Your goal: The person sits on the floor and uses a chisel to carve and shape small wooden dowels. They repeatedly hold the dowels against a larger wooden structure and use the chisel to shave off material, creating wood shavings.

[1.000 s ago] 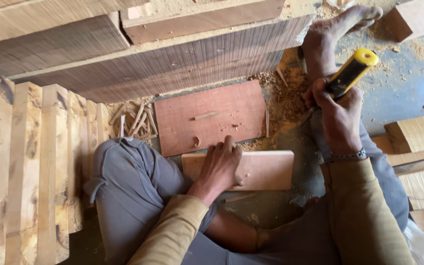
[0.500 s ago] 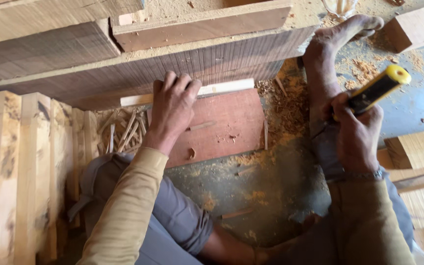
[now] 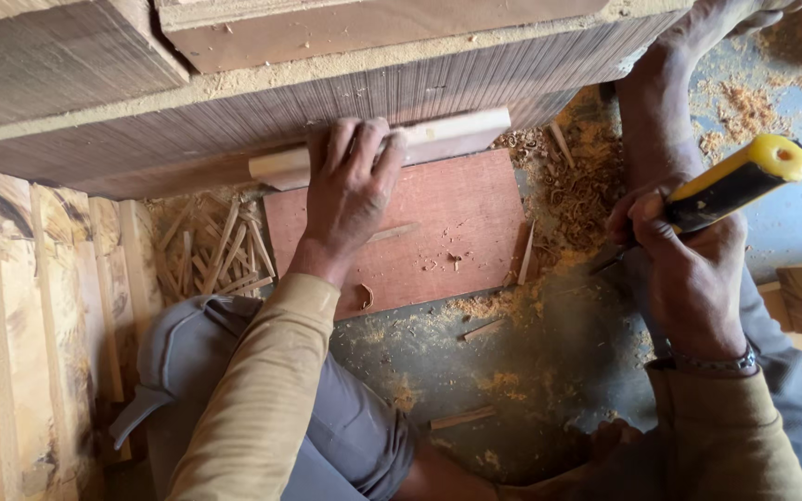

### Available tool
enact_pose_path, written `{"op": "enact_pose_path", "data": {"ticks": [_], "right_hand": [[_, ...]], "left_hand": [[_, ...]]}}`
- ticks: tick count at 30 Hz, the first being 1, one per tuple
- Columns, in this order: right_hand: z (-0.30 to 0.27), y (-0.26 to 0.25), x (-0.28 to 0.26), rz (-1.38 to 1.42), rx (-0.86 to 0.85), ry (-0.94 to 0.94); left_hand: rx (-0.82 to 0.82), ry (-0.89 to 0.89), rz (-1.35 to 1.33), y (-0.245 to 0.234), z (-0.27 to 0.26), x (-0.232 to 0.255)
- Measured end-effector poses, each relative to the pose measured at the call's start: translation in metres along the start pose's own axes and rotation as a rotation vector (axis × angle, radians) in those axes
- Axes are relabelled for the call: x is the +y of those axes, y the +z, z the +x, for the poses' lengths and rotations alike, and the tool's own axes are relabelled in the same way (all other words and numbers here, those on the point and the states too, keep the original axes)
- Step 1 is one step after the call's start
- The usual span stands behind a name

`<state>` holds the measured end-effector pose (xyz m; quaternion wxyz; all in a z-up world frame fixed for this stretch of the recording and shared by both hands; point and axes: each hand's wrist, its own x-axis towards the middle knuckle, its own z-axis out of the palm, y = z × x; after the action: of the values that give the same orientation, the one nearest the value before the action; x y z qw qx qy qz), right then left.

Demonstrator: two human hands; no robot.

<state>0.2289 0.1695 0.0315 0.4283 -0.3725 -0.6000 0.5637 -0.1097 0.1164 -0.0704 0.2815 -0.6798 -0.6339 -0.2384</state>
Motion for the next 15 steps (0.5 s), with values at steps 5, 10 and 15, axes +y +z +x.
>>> {"op": "enact_pose_path", "data": {"ticks": [5,10,15], "right_hand": [[-0.002,0.0,0.005,0.04,-0.009,-0.001],[-0.004,-0.002,0.006,0.05,-0.011,-0.008],[-0.003,0.002,0.005,0.071,-0.026,-0.022]], "left_hand": [[0.035,-0.026,-0.03,-0.003,0.003,-0.004],[0.067,-0.114,-0.147,0.001,-0.008,-0.004],[0.029,-0.195,-0.232,-0.007,-0.013,-0.005]]}}
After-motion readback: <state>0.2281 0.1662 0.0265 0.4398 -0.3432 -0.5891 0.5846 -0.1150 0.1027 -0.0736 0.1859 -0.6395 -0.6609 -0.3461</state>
